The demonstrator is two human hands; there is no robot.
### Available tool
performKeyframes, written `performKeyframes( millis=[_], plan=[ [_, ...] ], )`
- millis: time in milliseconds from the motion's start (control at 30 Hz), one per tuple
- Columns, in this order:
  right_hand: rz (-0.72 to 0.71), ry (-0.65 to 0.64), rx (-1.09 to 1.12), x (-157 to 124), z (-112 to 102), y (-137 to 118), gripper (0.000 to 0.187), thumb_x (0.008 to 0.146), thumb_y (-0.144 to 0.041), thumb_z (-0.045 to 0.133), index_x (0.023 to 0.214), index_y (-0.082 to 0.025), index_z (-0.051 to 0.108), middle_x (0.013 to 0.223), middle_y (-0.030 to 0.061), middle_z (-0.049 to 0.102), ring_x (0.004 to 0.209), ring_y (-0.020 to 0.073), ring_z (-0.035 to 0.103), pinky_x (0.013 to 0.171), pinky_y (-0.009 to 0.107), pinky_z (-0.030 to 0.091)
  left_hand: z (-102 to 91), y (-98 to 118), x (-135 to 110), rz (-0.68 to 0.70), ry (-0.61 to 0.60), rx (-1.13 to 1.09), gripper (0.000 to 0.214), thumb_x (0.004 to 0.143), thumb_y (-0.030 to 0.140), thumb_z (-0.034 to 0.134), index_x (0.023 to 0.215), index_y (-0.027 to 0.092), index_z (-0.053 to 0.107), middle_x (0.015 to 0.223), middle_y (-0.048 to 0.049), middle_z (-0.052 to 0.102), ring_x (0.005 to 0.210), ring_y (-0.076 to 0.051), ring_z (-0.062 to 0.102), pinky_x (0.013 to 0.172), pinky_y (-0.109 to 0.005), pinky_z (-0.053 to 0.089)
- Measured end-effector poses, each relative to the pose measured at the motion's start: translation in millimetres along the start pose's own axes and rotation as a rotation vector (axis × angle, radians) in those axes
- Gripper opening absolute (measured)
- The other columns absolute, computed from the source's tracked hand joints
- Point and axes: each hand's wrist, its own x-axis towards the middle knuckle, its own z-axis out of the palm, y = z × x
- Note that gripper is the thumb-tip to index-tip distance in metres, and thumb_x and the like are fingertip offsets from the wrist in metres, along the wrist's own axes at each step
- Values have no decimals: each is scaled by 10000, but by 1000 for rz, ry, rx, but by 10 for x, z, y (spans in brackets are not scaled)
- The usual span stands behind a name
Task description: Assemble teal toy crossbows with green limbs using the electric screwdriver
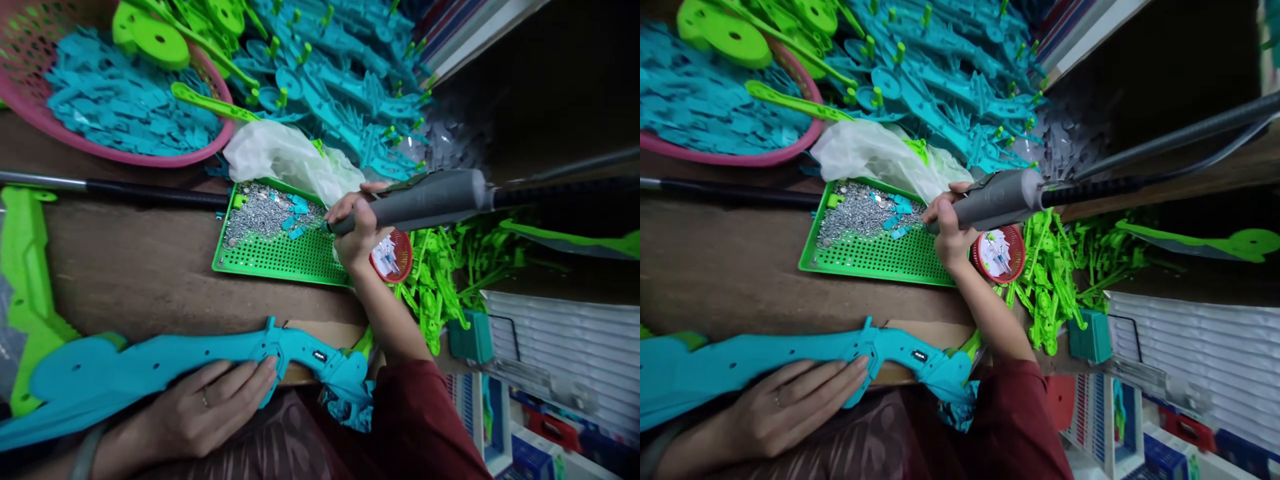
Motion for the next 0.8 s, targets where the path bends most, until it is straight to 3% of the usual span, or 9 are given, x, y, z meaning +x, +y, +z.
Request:
performKeyframes(
  millis=[133,267,333,400,500,600,700,800],
  plan=[
    [-19,37,81,0,18,77,376,891,-599,549,1065,-309,385,604,-98,371,449,112,456,495,268,441,-19,3,57,-41,-5,-55,398,1018,144,374,1165,196,740,1330,-32,701,1314,-179,568,1210,-378,365],
    [2,53,99,76,57,67,381,882,-575,586,1078,-297,414,601,-103,405,456,111,493,509,281,473,-37,-5,109,-32,-26,-50,395,1011,117,365,1216,114,703,1370,-114,669,1350,-271,568,1187,-441,415],
    [-5,83,122,89,50,-122,359,881,-557,590,1070,-294,436,585,-105,404,436,111,479,491,284,471,-33,-13,110,-24,-29,-12,391,1007,116,373,1243,89,684,1403,-140,640,1346,-288,572,1165,-435,447],
    [-23,98,171,-4,-9,-469,314,879,-538,592,1046,-303,470,571,-101,395,411,110,449,452,276,454,-20,-18,96,-4,-24,16,390,1007,121,376,1254,77,675,1421,-152,623,1343,-290,576,1154,-427,467],
    [23,-64,266,-403,-190,-1109,258,894,-505,612,1064,-330,530,564,-91,437,413,119,479,421,275,475,6,-17,63,14,-5,26,361,1000,129,420,1258,75,666,1418,-151,625,1357,-288,562,1155,-421,477],
    [163,-419,348,-979,-362,-1536,367,932,-509,626,1231,-333,508,581,-84,548,448,136,579,454,290,553,17,-17,49,12,12,-13,352,993,107,431,1260,56,655,1395,-161,640,1369,-297,548,1164,-436,470],
    [180,-552,409,-1442,-406,-1592,499,913,-528,656,1337,-333,478,604,-81,581,518,147,641,490,276,590,-5,-27,73,10,-1,-36,360,1002,103,409,1265,40,647,1383,-172,646,1351,-304,566,1145,-440,485],
    [146,-563,410,-1572,-366,-1459,438,962,-443,586,1373,-357,459,588,-100,571,515,124,643,509,232,594,-35,-32,102,6,17,-25,336,1010,123,424,1239,58,662,1346,-161,674,1342,-285,577,1130,-412,500]
  ],
)
